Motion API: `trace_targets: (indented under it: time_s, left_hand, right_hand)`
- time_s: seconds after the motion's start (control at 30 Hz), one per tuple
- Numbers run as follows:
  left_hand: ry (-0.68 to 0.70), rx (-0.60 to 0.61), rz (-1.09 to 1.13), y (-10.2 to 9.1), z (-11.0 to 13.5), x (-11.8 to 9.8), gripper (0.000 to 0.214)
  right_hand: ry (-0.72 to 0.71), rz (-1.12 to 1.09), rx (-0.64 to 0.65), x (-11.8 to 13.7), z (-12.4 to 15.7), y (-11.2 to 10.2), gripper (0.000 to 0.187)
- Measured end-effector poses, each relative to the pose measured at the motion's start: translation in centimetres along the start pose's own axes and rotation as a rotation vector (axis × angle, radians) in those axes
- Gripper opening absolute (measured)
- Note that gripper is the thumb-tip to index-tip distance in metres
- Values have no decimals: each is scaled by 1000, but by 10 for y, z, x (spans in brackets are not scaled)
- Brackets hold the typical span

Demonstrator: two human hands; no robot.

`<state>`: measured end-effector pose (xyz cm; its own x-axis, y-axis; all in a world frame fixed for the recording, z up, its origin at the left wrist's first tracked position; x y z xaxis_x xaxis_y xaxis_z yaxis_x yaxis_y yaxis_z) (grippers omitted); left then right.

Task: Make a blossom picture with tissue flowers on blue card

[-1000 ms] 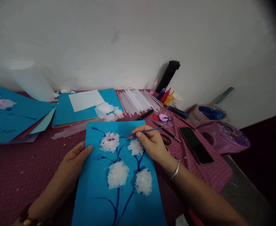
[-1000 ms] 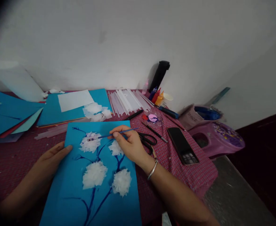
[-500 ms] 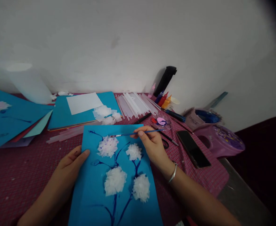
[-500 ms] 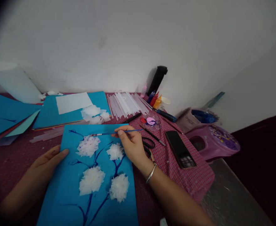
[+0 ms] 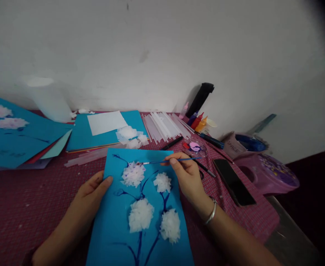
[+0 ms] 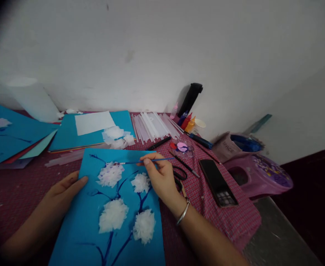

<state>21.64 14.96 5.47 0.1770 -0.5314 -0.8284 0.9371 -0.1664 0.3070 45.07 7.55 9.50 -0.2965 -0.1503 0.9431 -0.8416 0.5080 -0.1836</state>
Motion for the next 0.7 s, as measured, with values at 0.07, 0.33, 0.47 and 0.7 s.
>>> trace_targets:
  time_s: [0.07, 0.33, 0.47, 0.7]
  left_hand:
    - [-2, 21, -2, 0, 1, 1, 41]
    - [39, 59, -15, 1, 1, 1, 43]
    - [28, 61, -34, 1, 2, 1, 42]
    - [24, 36, -19, -2, 0, 2, 36]
  right_hand:
    - [-11, 2, 29, 1, 3, 2, 14]
    - [-13, 54, 88, 1, 4, 8, 13]
    - [-27, 57, 117, 2, 7, 10, 12]
    - [-39, 62, 81, 6, 6, 4, 13]
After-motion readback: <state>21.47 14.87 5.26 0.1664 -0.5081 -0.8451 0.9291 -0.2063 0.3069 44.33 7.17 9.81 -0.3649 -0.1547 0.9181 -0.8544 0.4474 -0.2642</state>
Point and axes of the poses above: each hand's wrist, its own z-axis away from the middle knuckle, its own y-axis out of the palm, x = y × z, the point moved 3 cm from there along -z, towards the middle knuckle, and after that the axes turned 11 degrees about z, right-handed, at the moved point
